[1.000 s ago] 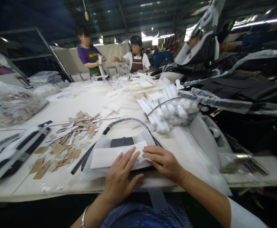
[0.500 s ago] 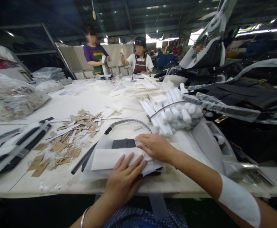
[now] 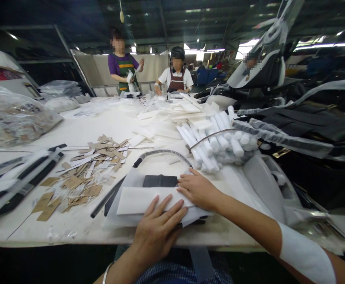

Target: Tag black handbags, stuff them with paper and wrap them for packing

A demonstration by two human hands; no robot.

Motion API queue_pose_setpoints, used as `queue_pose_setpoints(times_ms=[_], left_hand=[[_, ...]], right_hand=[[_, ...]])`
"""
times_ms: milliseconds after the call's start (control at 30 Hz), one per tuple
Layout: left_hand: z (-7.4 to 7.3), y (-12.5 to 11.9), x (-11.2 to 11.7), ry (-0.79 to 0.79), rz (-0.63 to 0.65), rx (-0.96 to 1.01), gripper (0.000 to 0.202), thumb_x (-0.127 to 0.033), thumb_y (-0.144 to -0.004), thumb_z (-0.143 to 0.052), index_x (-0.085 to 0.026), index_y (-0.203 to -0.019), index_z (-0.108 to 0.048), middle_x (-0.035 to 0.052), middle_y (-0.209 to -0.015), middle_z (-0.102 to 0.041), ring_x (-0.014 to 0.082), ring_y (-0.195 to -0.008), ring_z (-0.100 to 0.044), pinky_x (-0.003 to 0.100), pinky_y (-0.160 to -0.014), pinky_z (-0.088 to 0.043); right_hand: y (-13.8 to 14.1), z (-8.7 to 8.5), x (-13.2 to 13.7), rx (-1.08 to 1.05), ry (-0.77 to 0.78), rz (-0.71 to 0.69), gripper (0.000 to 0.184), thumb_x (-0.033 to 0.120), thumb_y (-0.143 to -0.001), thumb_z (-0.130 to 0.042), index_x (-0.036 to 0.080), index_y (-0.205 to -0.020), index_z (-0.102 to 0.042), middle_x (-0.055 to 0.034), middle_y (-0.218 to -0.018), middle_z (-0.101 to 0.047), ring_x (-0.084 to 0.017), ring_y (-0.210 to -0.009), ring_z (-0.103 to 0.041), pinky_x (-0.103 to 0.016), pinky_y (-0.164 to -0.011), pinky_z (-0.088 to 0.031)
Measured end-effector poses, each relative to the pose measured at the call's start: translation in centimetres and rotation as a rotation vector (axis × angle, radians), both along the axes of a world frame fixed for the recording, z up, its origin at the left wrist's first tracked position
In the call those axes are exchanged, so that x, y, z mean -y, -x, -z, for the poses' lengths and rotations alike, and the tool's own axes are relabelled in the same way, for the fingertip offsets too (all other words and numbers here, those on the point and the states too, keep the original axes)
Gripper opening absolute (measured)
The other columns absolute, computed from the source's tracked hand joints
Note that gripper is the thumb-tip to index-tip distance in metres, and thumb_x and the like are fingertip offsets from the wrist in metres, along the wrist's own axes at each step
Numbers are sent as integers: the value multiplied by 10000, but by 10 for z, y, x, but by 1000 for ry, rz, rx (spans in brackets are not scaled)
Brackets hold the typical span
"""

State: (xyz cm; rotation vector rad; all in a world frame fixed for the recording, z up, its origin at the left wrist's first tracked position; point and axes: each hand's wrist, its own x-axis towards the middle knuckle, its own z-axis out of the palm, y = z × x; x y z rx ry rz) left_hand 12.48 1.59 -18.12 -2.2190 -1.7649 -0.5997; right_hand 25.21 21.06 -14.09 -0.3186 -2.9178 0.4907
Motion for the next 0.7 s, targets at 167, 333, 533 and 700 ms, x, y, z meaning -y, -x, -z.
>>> queue_pose_setpoints(times_ms=[167,333,533,700], left_hand=[[-3,2,2,38,45,45,482,-327,-984,-499,-333,-1462,-438,-110,-1520,-442,244,-1431,-376,514,-1200,-269],[-4,3,1,47,61,76,478,-326,-984,-506,-324,-1459,-447,-89,-1497,-478,254,-1409,-412,510,-1199,-265],[-4,2,-2,20,60,117,453,-297,-978,-523,-305,-1430,-490,-56,-1463,-527,257,-1394,-436,507,-1201,-249],[-4,0,-3,-27,43,126,413,-274,-984,-525,-305,-1396,-524,-59,-1418,-574,241,-1367,-473,490,-1193,-263]], right_hand=[[-23,0,-3,-72,149,-1,290,302,-1002,-480,266,-1175,-710,-46,-1196,-731,-244,-1234,-609,-543,-1201,-223],[-61,-3,15,-282,97,89,321,330,-996,-510,269,-1279,-649,-57,-1269,-694,-230,-1231,-614,-469,-1180,-332],[-109,10,67,-449,-194,21,576,324,-874,-720,308,-1412,-518,-43,-1237,-713,-233,-1195,-639,-450,-1128,-420],[-116,24,91,-533,-335,95,623,144,-850,-723,286,-1419,-510,-21,-1132,-757,-192,-1120,-673,-362,-1045,-502]])
